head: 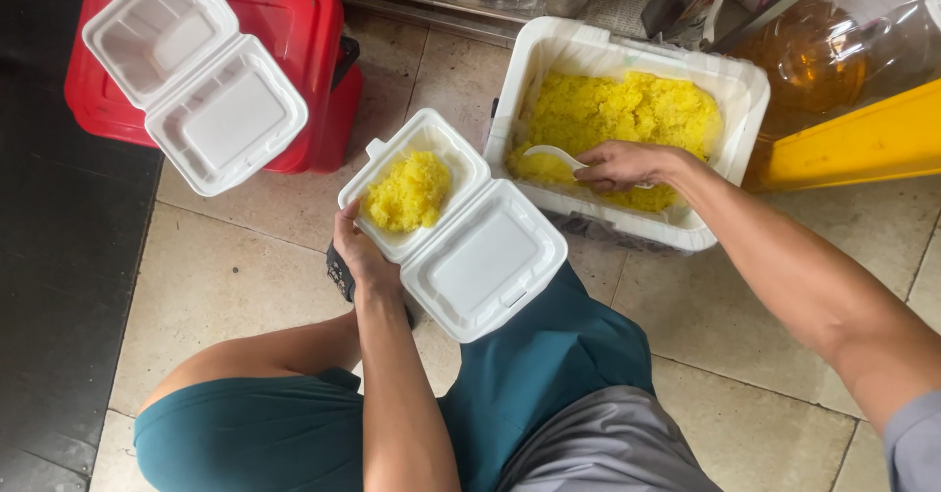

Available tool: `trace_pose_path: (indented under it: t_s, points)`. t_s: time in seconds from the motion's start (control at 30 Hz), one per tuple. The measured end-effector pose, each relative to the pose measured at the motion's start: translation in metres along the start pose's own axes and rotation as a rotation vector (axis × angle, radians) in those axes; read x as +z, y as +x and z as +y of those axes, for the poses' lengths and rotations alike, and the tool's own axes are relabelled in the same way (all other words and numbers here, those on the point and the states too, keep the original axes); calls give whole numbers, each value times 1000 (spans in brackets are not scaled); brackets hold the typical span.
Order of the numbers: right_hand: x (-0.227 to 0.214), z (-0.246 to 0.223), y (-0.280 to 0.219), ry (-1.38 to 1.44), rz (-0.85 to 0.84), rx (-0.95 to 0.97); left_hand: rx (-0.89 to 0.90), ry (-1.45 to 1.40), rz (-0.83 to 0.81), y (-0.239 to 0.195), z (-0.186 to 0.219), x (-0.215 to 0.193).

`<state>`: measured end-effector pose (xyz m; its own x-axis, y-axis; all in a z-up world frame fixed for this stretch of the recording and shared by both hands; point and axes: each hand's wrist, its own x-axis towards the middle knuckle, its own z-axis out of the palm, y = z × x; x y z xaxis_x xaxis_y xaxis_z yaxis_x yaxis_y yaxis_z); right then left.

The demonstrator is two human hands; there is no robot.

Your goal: Portion rice into foam takeout containers using a spoon.

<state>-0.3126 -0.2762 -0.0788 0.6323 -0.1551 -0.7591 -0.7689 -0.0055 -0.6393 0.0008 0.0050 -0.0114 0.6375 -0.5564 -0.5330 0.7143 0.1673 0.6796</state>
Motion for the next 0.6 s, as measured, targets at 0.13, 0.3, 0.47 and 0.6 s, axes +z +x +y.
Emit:
trace_pose_path:
  t_s: [0.13,0.3,0.47,0.6]
  points:
    - [0,-17,-36,221,78,104,0,-78,-79,8,-9,-10]
    - [-10,-22,-81,354,217,59,-107,-111,-109,-3,-13,27]
    - [-7,-79,-146,454,270,-18,-129,16,-124,-11,-34,66]
    - [5,-114,-167,381,438,-166,-167,-176,-220,-19,-60,102]
